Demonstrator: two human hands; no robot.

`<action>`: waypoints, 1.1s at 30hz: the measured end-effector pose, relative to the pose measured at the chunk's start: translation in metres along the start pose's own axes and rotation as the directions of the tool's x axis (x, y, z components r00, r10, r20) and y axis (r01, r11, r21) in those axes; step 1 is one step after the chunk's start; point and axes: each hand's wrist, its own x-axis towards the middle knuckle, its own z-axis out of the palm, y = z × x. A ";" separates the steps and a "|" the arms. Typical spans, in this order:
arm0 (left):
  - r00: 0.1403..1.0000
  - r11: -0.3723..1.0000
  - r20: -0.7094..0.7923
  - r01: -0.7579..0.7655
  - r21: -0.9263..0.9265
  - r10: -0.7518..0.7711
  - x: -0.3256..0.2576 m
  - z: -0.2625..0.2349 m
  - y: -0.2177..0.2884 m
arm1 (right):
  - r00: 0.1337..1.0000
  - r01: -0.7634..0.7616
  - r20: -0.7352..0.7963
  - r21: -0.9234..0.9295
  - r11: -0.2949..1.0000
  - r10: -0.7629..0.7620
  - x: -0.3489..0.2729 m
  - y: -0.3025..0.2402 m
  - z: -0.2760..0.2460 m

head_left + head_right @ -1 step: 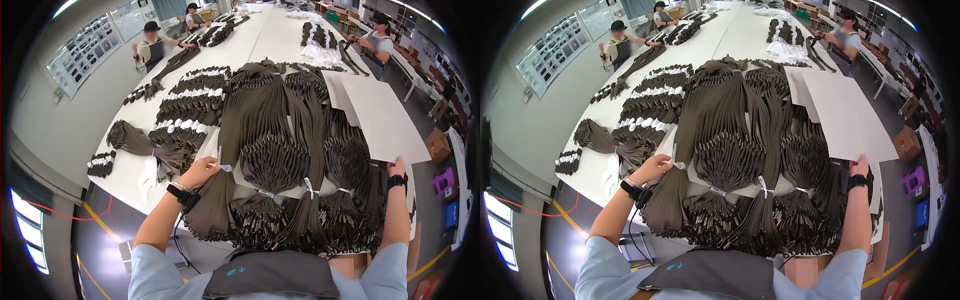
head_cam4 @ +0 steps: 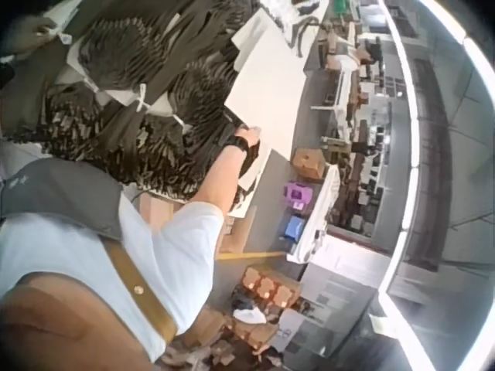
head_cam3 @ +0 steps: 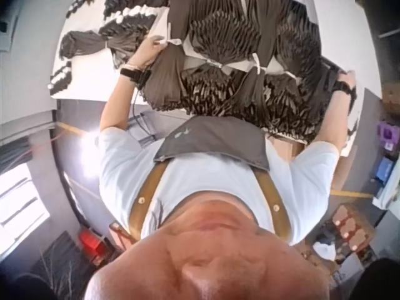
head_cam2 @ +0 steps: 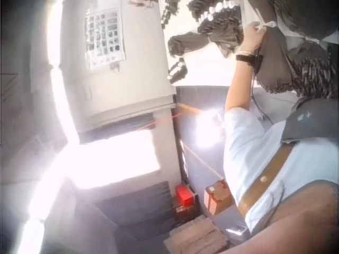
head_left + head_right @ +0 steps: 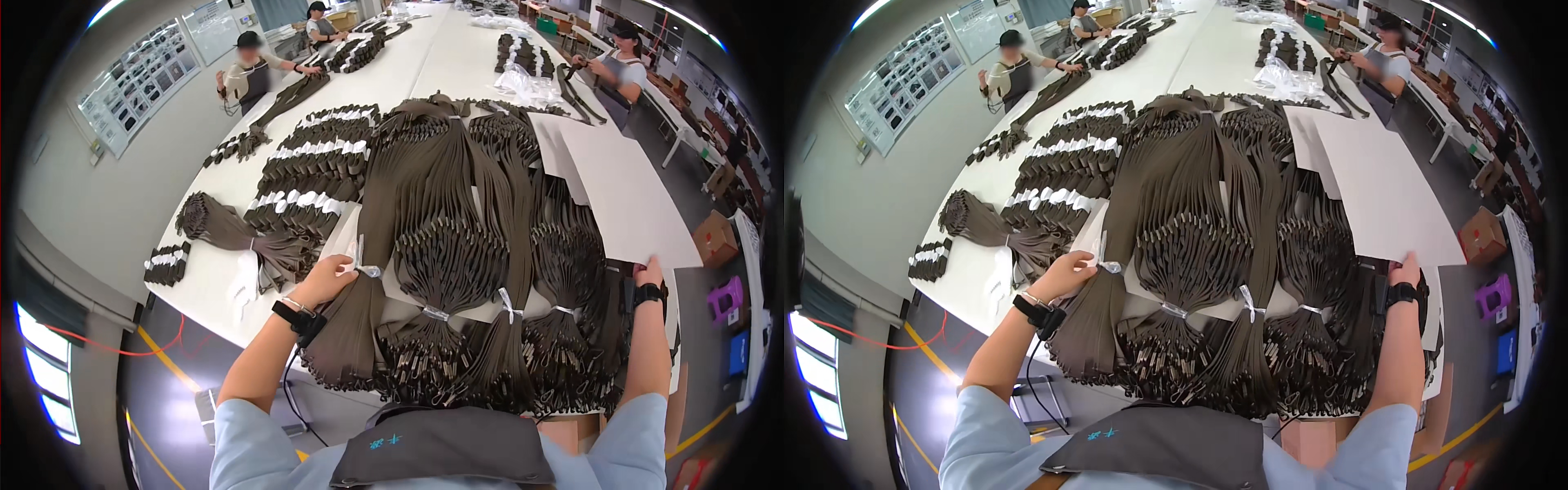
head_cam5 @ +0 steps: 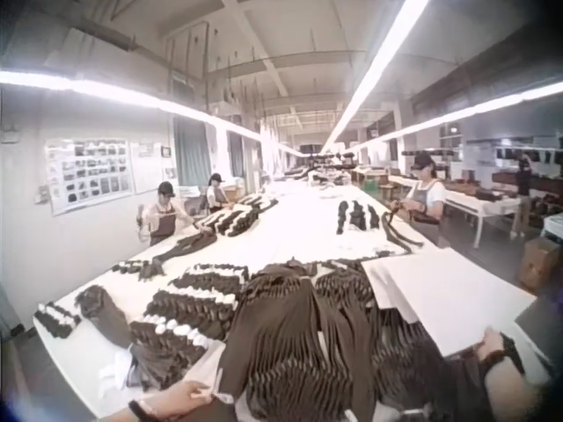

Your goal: The person folds dark fabric straps and inserts white plastic spacers into the folded ends. They then bundle the prepared straps together and place them on a large white table in a factory setting.

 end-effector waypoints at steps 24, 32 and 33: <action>0.991 0.842 -0.133 0.076 0.535 -0.006 -0.049 0.054 0.001 | 0.199 -0.139 0.647 -0.725 0.675 0.736 -0.370 -0.008 0.128; 0.964 0.915 0.087 -0.267 0.302 0.252 -0.043 0.020 -0.022 | 0.256 0.414 0.650 -0.743 0.526 0.716 -0.440 0.114 0.116; 0.950 0.914 0.088 -0.312 0.260 0.300 -0.050 0.012 -0.031 | 0.325 0.403 0.537 -0.824 0.399 0.779 -0.467 0.095 0.139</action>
